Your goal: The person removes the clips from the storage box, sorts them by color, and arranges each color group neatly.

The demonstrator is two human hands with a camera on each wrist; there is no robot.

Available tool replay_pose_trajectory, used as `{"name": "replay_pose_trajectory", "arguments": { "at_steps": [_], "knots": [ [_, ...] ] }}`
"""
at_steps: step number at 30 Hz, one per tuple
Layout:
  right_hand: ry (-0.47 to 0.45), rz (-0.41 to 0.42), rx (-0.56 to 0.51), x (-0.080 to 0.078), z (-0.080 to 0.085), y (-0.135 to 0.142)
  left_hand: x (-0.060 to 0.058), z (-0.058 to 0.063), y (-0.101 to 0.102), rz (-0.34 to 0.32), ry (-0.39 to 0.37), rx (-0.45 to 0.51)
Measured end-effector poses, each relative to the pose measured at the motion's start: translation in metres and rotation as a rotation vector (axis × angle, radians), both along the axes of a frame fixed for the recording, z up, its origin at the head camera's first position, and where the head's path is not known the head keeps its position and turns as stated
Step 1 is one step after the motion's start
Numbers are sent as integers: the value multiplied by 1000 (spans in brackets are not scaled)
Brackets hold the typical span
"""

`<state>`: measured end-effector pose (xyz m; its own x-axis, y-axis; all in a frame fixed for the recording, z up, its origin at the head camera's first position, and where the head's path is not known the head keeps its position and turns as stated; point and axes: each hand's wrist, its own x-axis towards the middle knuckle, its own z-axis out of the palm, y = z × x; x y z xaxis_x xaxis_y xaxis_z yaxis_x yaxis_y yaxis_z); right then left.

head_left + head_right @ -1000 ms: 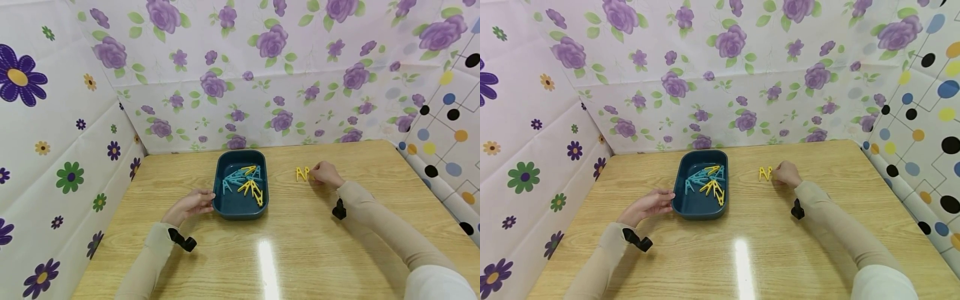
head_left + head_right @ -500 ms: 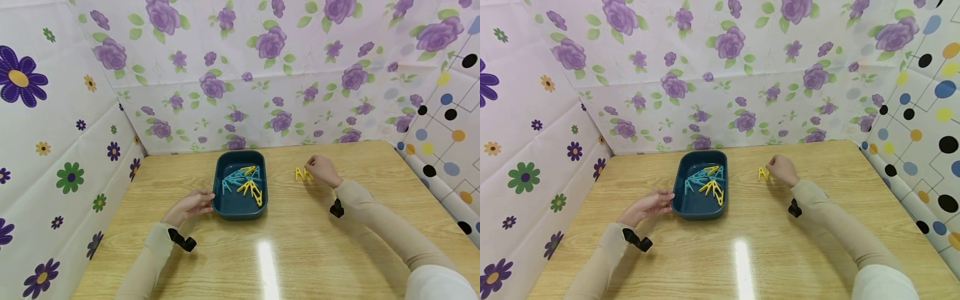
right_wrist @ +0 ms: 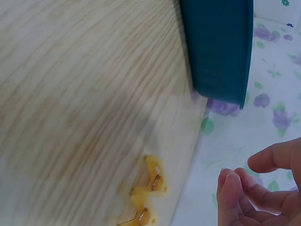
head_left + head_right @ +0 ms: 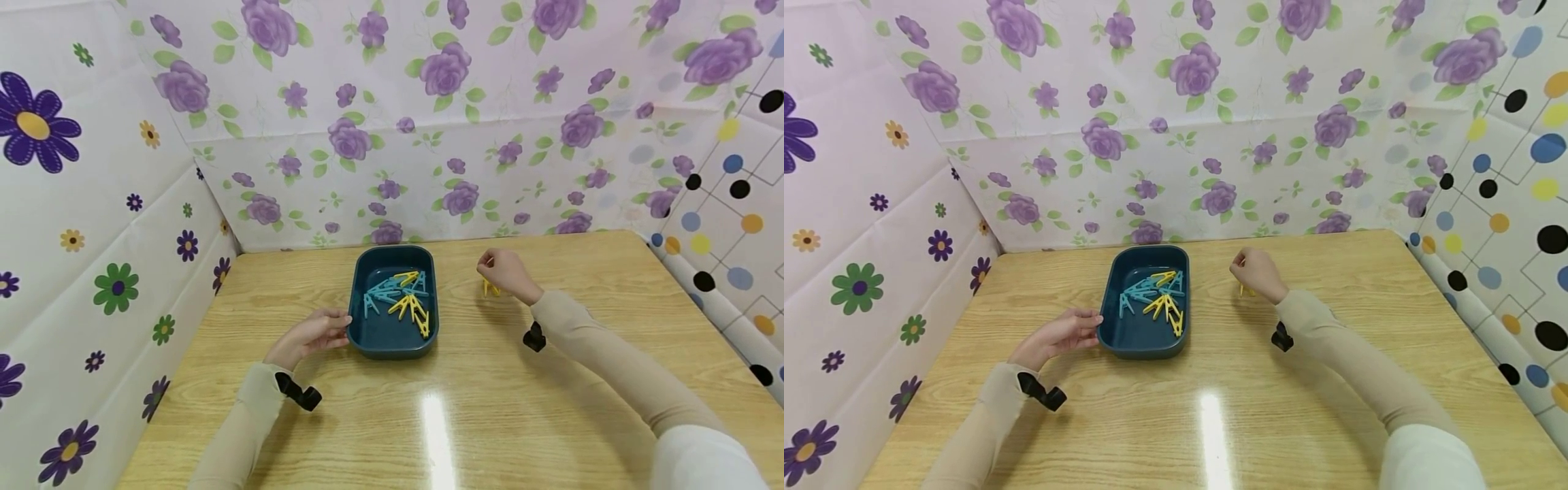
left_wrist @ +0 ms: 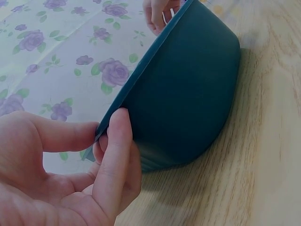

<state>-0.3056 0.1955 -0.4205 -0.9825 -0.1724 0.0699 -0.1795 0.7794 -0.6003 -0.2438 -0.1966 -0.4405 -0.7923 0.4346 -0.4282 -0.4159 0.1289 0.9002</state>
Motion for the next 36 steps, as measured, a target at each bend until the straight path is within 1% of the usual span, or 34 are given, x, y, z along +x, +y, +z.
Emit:
{"name": "replay_pose_trajectory", "arguments": {
  "at_steps": [4, 8, 15, 19, 24, 31, 36],
  "knots": [
    [20, 13, 12, -4, 2, -8, 0, -1, 0, -3, 0, 4],
    [20, 26, 44, -7, 4, -16, 0, -2, -1, 2, 0, -1],
    [62, 120, 121, -9, 11, -30, 1, -1, -1, 29, -9, -15],
    [52, 172, 141, -11, 15, -39, 1, -1, -1, 30, -14, -8],
    [42, 211, 127, -13, 19, -50, 2, 0, 0, 31, -27, -5],
    [103, 284, 72, -18, 24, -69, 0, 3, 0, 31, -30, -10],
    [75, 340, 104, -25, 26, -84, 0, 2, 1, 52, -30, -34]
  ]
}}
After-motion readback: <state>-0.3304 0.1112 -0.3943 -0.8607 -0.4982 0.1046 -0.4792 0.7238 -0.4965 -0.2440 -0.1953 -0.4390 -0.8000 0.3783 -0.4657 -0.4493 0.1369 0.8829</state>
